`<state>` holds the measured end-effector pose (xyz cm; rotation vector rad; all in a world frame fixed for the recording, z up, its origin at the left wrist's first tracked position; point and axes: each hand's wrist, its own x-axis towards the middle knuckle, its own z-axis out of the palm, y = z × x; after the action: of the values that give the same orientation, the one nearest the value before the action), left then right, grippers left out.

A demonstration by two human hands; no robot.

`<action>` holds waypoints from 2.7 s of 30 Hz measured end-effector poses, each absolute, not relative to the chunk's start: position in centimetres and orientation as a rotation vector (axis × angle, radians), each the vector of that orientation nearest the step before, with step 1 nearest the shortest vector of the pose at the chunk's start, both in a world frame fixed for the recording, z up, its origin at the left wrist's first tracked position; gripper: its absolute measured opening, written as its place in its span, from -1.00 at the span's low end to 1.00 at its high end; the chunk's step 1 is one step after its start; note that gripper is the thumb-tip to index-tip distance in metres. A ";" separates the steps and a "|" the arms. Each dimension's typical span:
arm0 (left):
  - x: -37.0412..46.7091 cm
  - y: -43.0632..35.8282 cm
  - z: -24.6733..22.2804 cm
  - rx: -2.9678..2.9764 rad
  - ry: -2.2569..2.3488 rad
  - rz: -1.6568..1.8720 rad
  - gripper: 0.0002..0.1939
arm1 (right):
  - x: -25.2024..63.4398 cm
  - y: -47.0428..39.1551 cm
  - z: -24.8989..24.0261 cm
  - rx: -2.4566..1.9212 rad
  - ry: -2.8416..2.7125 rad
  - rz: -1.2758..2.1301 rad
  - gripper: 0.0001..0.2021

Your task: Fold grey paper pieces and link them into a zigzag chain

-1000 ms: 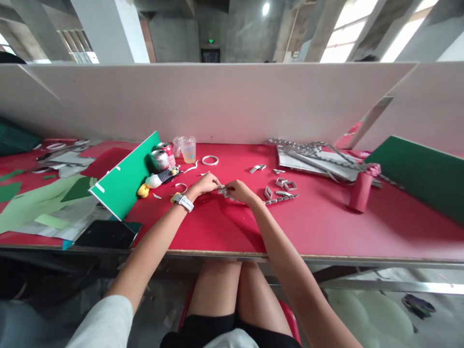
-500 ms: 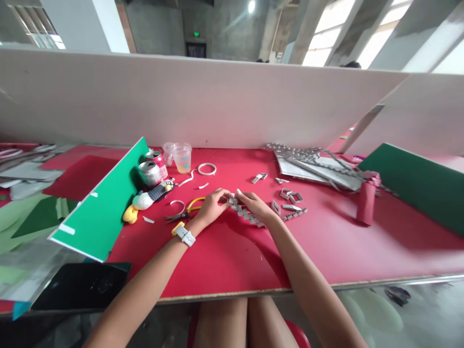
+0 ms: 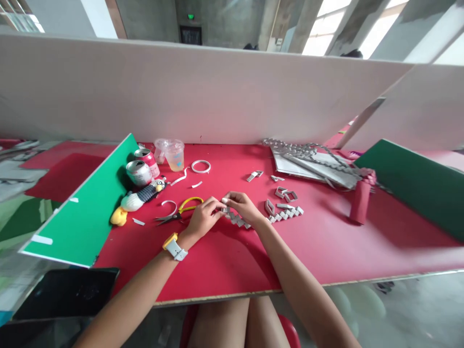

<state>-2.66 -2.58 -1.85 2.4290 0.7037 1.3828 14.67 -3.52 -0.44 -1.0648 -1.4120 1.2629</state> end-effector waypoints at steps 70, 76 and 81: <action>-2.3 -3.6 0.6 1.448 0.735 1.296 -0.68 | 15.2 -6.1 2.8 -0.933 -1.136 1.159 -0.70; -2.0 -3.3 0.6 1.080 0.657 1.267 -0.66 | 14.8 -6.0 2.8 -0.944 -1.152 1.135 -0.67; -1.8 -3.8 0.9 0.884 0.576 1.148 -0.73 | 14.1 -6.4 3.0 -0.911 -1.169 1.105 -0.71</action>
<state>-1.84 -3.76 0.93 0.8843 0.5765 1.1478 14.13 -6.44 3.00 -0.9111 -1.1690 1.1053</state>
